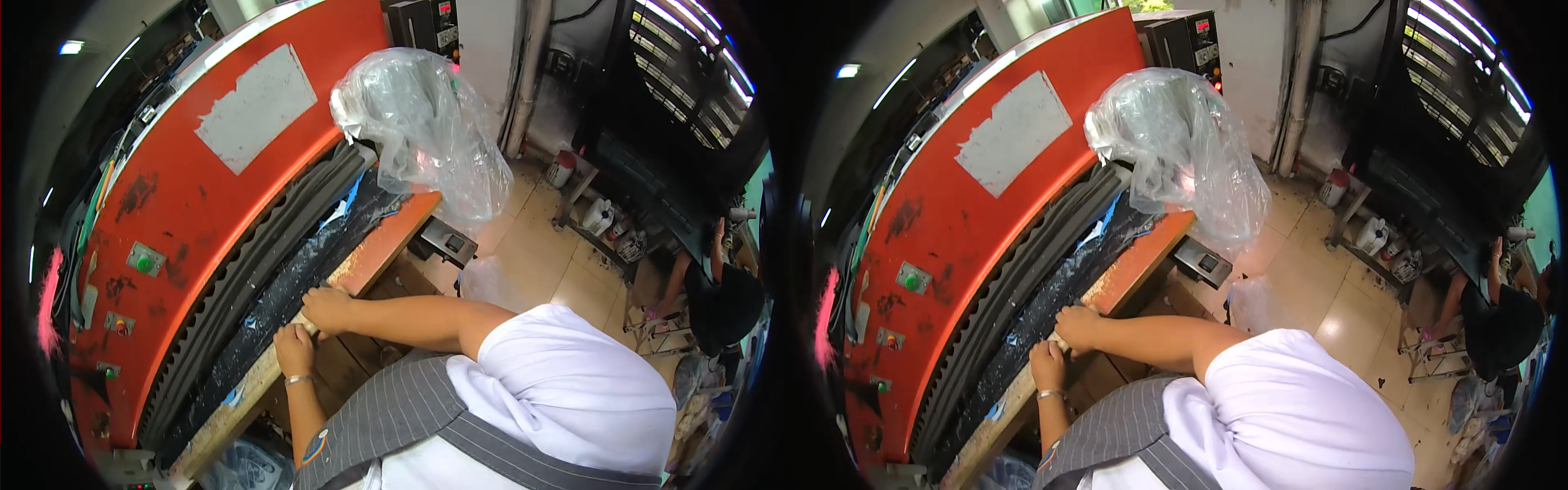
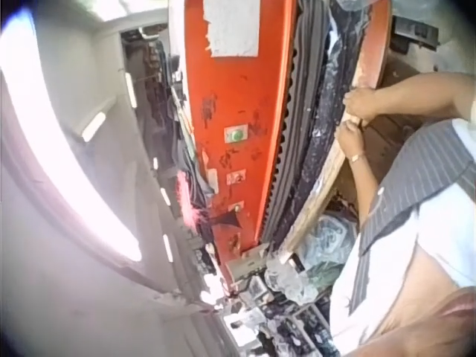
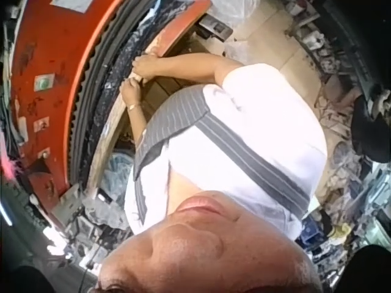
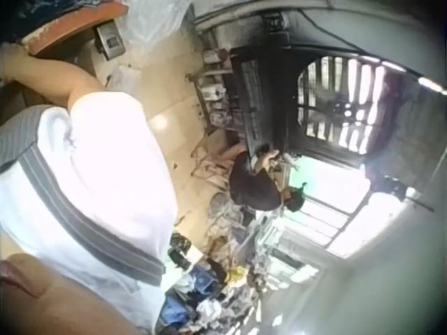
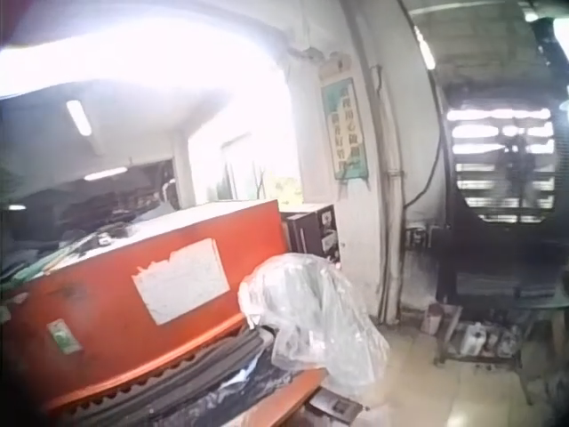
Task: Cutting foam shapes using a manual die-cutting machine.
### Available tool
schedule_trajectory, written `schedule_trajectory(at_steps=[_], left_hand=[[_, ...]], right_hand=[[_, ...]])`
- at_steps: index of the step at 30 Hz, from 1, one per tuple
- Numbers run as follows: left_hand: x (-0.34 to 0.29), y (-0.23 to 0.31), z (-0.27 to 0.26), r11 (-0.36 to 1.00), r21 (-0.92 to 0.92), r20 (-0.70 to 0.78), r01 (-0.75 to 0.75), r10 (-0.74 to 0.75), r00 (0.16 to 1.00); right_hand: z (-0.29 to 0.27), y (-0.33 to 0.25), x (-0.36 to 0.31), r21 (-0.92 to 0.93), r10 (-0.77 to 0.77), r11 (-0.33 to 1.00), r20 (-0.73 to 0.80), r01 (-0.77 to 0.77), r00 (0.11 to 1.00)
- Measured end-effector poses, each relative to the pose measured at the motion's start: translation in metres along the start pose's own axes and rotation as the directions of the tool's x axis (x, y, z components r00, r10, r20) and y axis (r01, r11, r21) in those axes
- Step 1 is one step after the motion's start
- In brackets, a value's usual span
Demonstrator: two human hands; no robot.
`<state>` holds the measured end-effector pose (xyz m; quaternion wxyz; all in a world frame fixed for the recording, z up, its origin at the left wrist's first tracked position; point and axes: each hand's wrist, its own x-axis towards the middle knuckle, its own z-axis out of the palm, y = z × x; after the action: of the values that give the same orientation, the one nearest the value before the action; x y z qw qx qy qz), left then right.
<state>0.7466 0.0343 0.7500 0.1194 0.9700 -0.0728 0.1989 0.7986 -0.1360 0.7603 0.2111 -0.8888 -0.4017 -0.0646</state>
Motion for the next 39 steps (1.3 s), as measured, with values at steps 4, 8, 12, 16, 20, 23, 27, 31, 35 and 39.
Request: schedule_trajectory(at_steps=[4, 8, 12, 16, 20, 23, 27, 31, 35, 39], left_hand=[[-0.007, 0.013, -0.010, 1.000, 0.014, 0.006, 0.013, -0.013, 1.000], [-0.037, 0.029, -0.029, 0.996, -0.006, 0.029, 0.084, -0.083, 0.996], [-0.063, 0.053, -0.044, 0.985, -0.052, 0.072, 0.163, -0.159, 0.985], [-0.052, 0.082, -0.061, 0.984, -0.019, 0.376, 0.178, -0.158, 0.913], [-0.040, 0.104, -0.059, 0.959, -0.252, 0.479, 0.127, 0.010, 0.878], [0.025, 0.145, -0.051, 0.912, -0.391, 0.168, -0.127, 0.206, 0.964], [0.092, 0.195, -0.023, 0.836, -0.380, -0.146, -0.396, 0.369, 0.918], [0.122, 0.209, 0.032, 0.838, -0.266, -0.183, -0.476, 0.440, 0.879], [0.142, 0.201, 0.055, 0.899, -0.142, 0.006, -0.414, 0.419, 0.908], [0.159, 0.215, 0.065, 0.942, 0.048, 0.262, -0.332, 0.309, 0.914]], right_hand=[[0.004, -0.004, -0.006, -0.022, -0.024, 0.999, -0.045, 0.023, 0.999], [-0.021, -0.027, -0.034, 0.026, -0.032, 0.999, 0.132, 0.029, 0.991], [-0.062, 0.007, -0.054, 0.457, -0.147, 0.889, 0.270, 0.008, 0.952], [-0.098, 0.124, -0.058, 0.367, 0.132, 0.930, -0.355, 0.008, 0.926], [-0.116, 0.187, -0.057, 0.101, 0.235, 0.971, -0.570, -0.217, 0.787], [-0.114, 0.200, -0.066, -0.040, 0.295, 0.943, -0.349, -0.329, 0.889], [-0.117, 0.181, -0.089, -0.130, 0.375, 0.911, -0.132, -0.391, 0.917], [-0.136, 0.171, -0.119, -0.086, 0.346, 0.934, -0.014, -0.346, 0.938], [-0.138, 0.192, -0.116, -0.053, 0.285, 0.957, -0.001, -0.284, 0.959], [-0.134, 0.201, -0.121, -0.050, 0.194, 0.980, 0.062, -0.192, 0.979]])
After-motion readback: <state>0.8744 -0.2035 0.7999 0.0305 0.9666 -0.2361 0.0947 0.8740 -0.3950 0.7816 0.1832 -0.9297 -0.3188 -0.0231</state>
